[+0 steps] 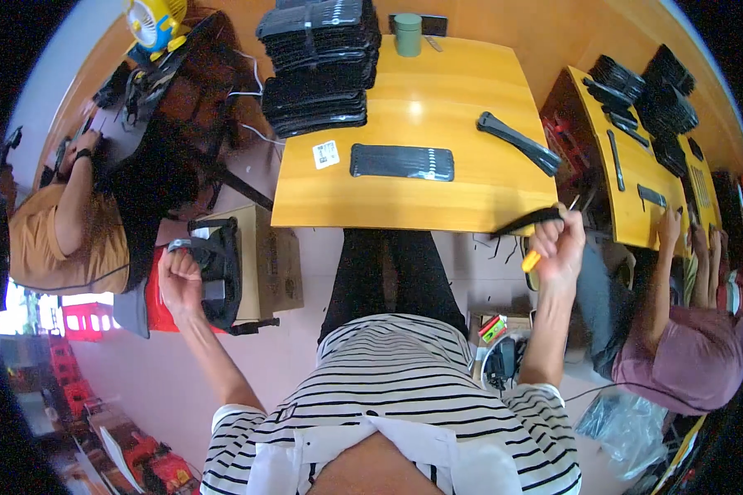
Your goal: Assembling black leather or plastic straps by attaching hardware components using a small hand tool.
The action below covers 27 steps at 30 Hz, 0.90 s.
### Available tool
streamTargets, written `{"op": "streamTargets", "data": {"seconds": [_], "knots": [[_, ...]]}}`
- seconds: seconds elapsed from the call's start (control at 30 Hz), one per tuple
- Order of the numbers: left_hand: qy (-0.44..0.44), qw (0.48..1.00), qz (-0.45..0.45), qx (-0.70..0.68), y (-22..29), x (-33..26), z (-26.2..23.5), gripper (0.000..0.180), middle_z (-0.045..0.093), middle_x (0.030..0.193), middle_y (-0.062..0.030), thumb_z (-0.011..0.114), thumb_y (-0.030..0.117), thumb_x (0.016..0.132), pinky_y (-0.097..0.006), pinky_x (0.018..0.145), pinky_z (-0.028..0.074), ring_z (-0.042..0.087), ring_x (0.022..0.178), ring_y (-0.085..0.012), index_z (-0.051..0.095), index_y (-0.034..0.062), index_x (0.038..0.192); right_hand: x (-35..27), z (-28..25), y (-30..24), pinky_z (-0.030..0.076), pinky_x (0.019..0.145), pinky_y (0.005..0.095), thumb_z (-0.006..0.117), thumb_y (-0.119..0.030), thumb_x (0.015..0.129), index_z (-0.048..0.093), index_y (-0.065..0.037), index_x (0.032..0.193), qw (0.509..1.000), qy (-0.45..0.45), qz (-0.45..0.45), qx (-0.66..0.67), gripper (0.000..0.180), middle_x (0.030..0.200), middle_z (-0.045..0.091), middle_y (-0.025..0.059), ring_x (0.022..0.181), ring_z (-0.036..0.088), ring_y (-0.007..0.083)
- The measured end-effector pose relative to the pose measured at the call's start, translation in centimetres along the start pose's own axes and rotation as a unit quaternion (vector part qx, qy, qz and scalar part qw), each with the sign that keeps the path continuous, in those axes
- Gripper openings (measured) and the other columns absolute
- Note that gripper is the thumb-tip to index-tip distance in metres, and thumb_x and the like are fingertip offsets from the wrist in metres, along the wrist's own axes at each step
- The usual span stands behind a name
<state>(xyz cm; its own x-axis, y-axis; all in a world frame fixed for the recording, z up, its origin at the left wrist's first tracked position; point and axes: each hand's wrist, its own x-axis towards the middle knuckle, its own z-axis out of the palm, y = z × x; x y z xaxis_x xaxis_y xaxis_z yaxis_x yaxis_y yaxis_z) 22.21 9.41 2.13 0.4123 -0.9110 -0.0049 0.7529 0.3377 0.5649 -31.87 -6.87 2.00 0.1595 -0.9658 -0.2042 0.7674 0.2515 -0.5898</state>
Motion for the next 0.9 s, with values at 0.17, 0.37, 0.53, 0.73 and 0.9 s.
{"op": "streamTargets", "data": {"seconds": [0.17,0.37,0.53,0.73,0.9], "knots": [[0.082,0.988,-0.023,0.125,-2.6,-0.2,1.6,0.020,0.057,0.074,-0.0034,0.053,0.016,0.087,-0.024,0.061,0.047,0.055,0.067,-0.0148,0.058,-0.0002,0.097,-1.0,2.8,2.0,0.021,0.029,0.0201,0.040,-0.013,0.079,0.033,-0.012,0.059,0.993,-0.070,0.080,-0.045,0.022,0.047,0.033,-0.0012,0.032,0.024,0.0068],[0.060,0.992,-0.046,0.098,-5.4,1.6,2.6,0.025,0.060,0.073,-0.0050,0.053,0.019,0.088,-0.025,0.061,0.052,0.061,0.067,-0.0168,0.057,-0.0005,0.103,-0.8,3.0,3.4,0.023,0.030,0.0201,0.041,-0.015,0.080,0.035,-0.010,0.059,0.987,-0.064,0.094,-0.116,0.022,0.045,0.036,0.0022,0.031,0.026,0.0079],[0.027,0.996,-0.026,0.079,-7.6,3.8,4.9,0.031,0.060,0.074,-0.0053,0.051,0.019,0.089,-0.026,0.063,0.053,0.062,0.069,-0.0162,0.051,0.0004,0.114,-1.1,2.8,3.8,0.022,0.030,0.0200,0.043,-0.016,0.079,0.035,-0.010,0.060,0.982,-0.078,0.115,-0.129,0.021,0.045,0.036,0.0026,0.032,0.025,0.0080],[0.041,0.994,-0.006,0.100,-11.9,5.9,5.6,0.033,0.061,0.074,-0.0049,0.048,0.021,0.091,-0.025,0.063,0.053,0.062,0.069,-0.0144,0.048,0.0019,0.117,-1.4,2.2,4.1,0.021,0.030,0.0206,0.043,-0.015,0.079,0.035,-0.010,0.060,0.983,-0.056,0.120,-0.130,0.021,0.045,0.035,0.0025,0.032,0.025,0.0079],[0.125,0.981,-0.118,0.087,-20.1,4.9,2.0,0.034,0.061,0.078,-0.0070,0.051,0.027,0.089,-0.028,0.067,0.052,0.062,0.074,-0.0166,0.051,0.0063,0.116,-1.5,1.8,4.8,0.020,0.030,0.0206,0.044,-0.016,0.079,0.035,-0.010,0.061,0.983,-0.026,0.123,-0.131,0.021,0.043,0.034,0.0022,0.032,0.025,0.0080]]}}
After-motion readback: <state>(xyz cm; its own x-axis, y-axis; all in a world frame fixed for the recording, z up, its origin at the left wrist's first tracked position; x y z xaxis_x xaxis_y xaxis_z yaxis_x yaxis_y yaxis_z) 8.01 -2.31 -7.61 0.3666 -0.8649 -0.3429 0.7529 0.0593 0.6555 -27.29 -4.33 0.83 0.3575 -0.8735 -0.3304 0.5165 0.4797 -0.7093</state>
